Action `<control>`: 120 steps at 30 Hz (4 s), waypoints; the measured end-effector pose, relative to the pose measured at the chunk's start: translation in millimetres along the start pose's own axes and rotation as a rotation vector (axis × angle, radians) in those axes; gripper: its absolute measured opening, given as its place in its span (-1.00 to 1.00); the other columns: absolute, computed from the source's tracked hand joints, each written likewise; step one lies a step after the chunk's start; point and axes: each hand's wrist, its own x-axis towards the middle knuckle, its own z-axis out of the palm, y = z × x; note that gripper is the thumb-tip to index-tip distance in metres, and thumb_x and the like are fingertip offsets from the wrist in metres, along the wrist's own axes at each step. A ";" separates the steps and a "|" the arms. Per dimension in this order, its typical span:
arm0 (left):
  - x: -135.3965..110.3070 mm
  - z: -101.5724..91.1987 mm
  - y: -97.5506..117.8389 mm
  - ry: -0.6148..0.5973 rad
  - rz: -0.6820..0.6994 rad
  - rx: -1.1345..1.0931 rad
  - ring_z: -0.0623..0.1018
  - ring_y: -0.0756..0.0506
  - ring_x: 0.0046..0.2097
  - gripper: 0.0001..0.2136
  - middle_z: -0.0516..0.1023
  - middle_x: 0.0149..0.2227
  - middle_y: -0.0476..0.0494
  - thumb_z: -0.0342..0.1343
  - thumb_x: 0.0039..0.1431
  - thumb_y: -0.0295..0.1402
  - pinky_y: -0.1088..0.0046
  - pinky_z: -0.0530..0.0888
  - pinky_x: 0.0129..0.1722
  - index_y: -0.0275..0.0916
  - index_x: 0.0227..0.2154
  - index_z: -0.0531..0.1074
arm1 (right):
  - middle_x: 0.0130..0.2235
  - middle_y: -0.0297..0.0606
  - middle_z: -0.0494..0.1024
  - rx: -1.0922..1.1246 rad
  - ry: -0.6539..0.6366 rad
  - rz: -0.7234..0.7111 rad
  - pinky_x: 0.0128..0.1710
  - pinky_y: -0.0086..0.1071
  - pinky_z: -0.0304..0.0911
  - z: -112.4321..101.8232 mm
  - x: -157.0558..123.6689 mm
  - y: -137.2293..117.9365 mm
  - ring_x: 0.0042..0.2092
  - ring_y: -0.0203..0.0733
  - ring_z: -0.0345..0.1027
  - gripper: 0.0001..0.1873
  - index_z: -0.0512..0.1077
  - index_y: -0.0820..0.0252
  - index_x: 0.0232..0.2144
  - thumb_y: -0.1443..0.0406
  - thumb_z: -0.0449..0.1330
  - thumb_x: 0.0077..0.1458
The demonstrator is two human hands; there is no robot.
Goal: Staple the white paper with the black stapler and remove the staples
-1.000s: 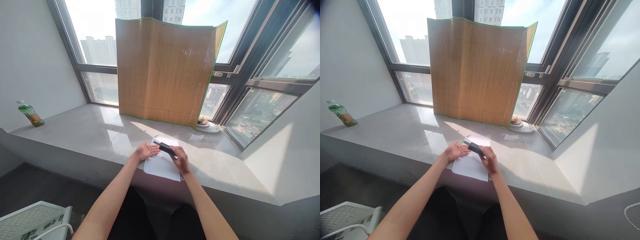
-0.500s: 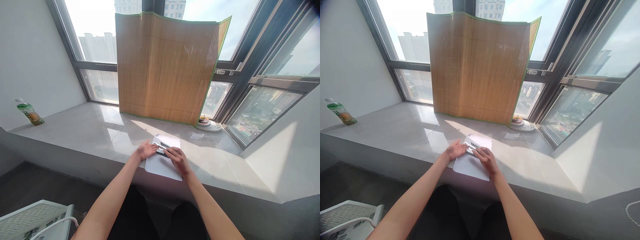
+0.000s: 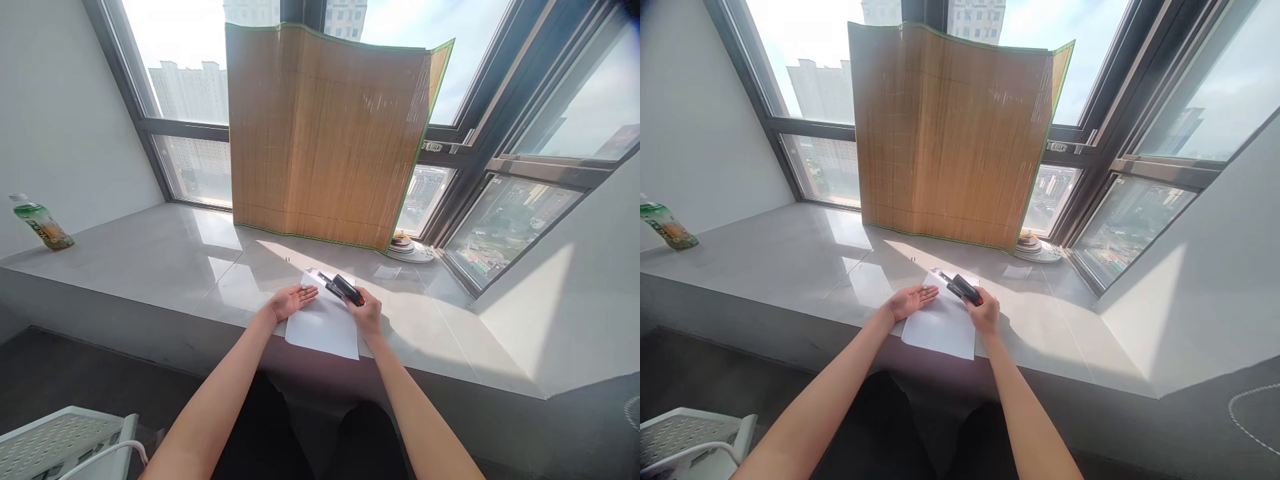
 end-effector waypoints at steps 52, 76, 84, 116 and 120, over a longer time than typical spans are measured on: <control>-17.8 20.9 -6.6 -0.264 0.119 0.534 -0.02 0.09 -0.54 -0.45 0.03 -0.53 0.12 0.13 0.39 0.09 0.50 -0.04 -0.57 -0.19 -0.54 0.12 | -0.29 -0.07 0.68 -0.132 0.130 0.410 -0.12 -0.15 0.32 -33.5 81.7 69.9 -0.17 0.09 0.48 -0.81 0.63 0.18 -0.37 0.19 0.29 0.04; -13.5 18.5 -7.1 -0.191 0.124 0.530 -0.04 0.10 -0.54 -0.41 -0.02 -0.54 0.15 0.19 0.31 0.13 0.50 -0.09 -0.57 -0.18 -0.57 0.11 | -0.19 -0.07 0.70 -0.134 0.012 0.413 -0.01 -0.19 0.31 -10.2 107.4 103.7 -0.06 0.03 0.52 -0.87 0.61 0.08 -0.39 0.30 0.24 0.01; -12.8 19.8 -7.6 -0.163 0.149 0.473 -0.05 0.10 -0.56 -0.44 -0.03 -0.55 0.16 0.22 0.28 0.14 0.50 -0.12 -0.58 -0.19 -0.55 0.19 | -0.16 -0.12 0.70 0.105 -0.082 0.333 -0.07 -0.18 0.38 -7.7 56.3 47.5 -0.06 0.06 0.53 -0.57 0.61 0.10 -0.34 -0.05 0.12 0.23; 60.2 -14.1 45.1 0.730 0.404 1.857 0.59 -0.30 0.03 -0.72 0.63 -0.08 -0.42 -0.05 0.31 -0.64 0.21 0.47 0.03 -0.32 -0.15 0.56 | -0.12 -0.26 0.65 0.193 -0.531 -0.065 -0.12 -0.23 0.36 3.8 22.9 7.4 -0.12 -0.06 0.49 -0.73 0.58 0.02 -0.04 0.18 0.34 0.20; 41.3 -5.2 36.7 0.726 0.383 1.885 0.60 -0.29 -0.04 -0.64 0.61 -0.20 -0.36 -0.08 0.28 -0.70 0.29 0.46 -0.10 -0.31 -0.08 0.56 | -0.12 -0.26 0.66 0.197 -0.515 -0.073 -0.12 -0.23 0.37 3.6 22.8 7.0 -0.12 -0.06 0.50 -0.75 0.60 0.02 -0.07 0.21 0.34 0.19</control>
